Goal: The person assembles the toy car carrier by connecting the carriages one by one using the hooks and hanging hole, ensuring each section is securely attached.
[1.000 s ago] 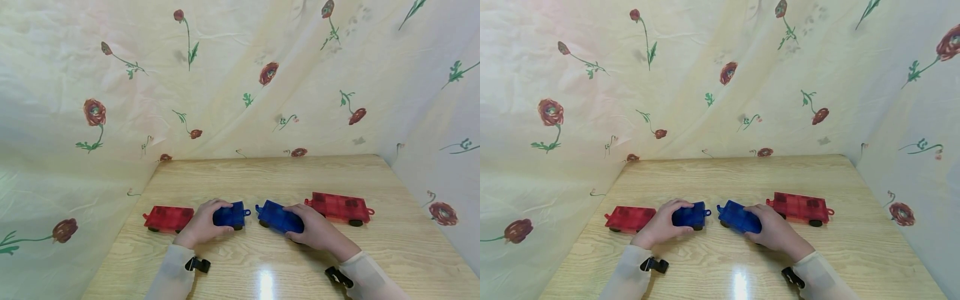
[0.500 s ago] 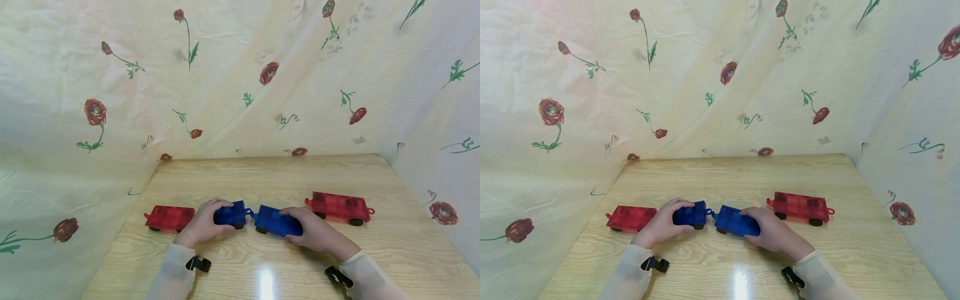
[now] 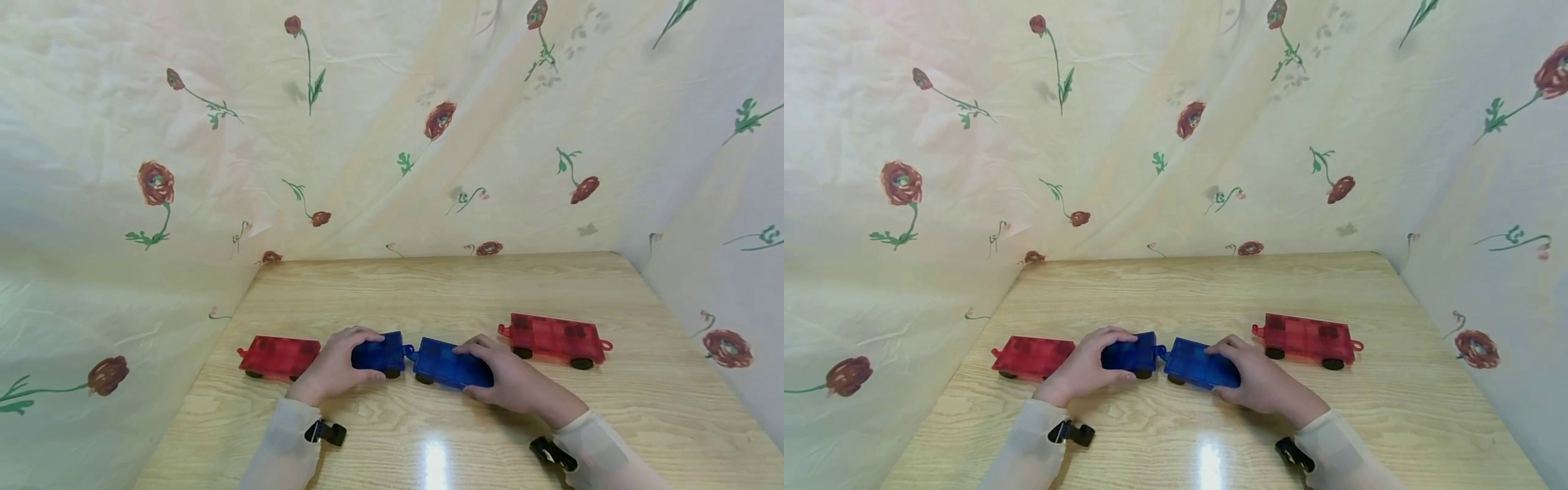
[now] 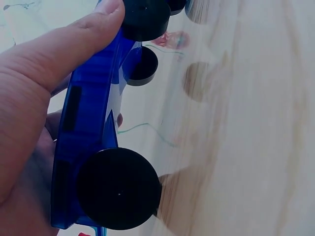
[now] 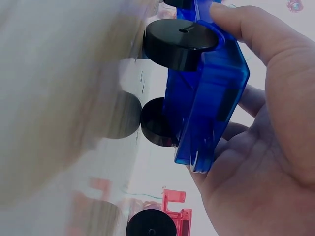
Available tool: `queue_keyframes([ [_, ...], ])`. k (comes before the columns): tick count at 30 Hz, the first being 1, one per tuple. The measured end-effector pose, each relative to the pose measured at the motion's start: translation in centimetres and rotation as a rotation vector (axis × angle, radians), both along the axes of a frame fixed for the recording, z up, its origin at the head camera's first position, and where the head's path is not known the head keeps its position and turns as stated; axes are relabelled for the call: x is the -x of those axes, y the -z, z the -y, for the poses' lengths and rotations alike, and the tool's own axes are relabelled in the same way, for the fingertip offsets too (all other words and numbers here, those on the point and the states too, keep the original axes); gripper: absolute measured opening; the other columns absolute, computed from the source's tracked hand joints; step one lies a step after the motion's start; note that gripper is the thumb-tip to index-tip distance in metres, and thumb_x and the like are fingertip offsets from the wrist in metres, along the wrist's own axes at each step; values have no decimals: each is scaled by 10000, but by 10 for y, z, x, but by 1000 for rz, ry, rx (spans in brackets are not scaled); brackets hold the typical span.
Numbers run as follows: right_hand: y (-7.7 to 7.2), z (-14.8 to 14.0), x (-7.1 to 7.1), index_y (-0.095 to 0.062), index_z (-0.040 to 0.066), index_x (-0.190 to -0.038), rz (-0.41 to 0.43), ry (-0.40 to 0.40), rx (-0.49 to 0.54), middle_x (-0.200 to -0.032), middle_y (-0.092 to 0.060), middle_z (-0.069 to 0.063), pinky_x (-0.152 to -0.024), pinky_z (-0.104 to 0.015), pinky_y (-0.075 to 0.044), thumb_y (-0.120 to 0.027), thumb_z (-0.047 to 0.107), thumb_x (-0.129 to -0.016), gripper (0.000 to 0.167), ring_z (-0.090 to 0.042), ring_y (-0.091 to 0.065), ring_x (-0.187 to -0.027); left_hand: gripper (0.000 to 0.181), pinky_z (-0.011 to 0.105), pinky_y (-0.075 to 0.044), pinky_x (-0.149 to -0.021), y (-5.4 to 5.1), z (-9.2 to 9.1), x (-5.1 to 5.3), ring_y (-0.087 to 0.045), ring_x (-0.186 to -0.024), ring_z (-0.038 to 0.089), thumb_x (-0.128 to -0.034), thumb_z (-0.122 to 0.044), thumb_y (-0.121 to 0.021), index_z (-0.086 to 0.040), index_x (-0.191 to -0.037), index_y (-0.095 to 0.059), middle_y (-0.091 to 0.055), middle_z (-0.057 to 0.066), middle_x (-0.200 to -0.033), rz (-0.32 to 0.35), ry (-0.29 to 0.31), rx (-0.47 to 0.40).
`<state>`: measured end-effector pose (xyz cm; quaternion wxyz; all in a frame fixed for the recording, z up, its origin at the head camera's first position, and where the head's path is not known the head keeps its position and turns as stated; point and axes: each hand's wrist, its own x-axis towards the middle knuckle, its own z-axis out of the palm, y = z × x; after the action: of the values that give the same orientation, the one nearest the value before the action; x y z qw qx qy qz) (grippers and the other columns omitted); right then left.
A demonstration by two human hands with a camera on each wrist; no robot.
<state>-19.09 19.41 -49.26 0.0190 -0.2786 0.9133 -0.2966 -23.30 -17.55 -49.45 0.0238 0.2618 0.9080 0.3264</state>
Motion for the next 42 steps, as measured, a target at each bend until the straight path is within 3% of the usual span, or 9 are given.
queue_keyframes([
  [12,-3,-1,-1,-629,235,-1417,11,-14,12,-1376,-553,68,-1000,-540,-524,-863,349,-885,592,-274,-560,-1260,638,527,-448,-1122,-2,-2,-1,-492,-1392,207,-833,-436,-892,-342,-1410,-636,-564,-171,-1434,-12,18,-3],
  [29,-3,-1,1,-646,204,-1403,10,-11,37,-1370,-570,71,-1018,-516,-520,-867,347,-884,582,-218,-572,-1252,657,487,-445,-1136,-2,2,0,-480,-1407,172,-816,-462,-893,-388,-1411,-624,-546,-198,-1457,34,-18,-2],
  [42,-1,-1,2,-641,219,-1423,23,-14,40,-1392,-565,74,-1029,-518,-517,-853,380,-899,588,-226,-571,-1272,652,485,-452,-1130,-1,2,0,-478,-1410,169,-825,-472,-884,-386,-1417,-625,-540,-187,-1473,34,3,1],
])
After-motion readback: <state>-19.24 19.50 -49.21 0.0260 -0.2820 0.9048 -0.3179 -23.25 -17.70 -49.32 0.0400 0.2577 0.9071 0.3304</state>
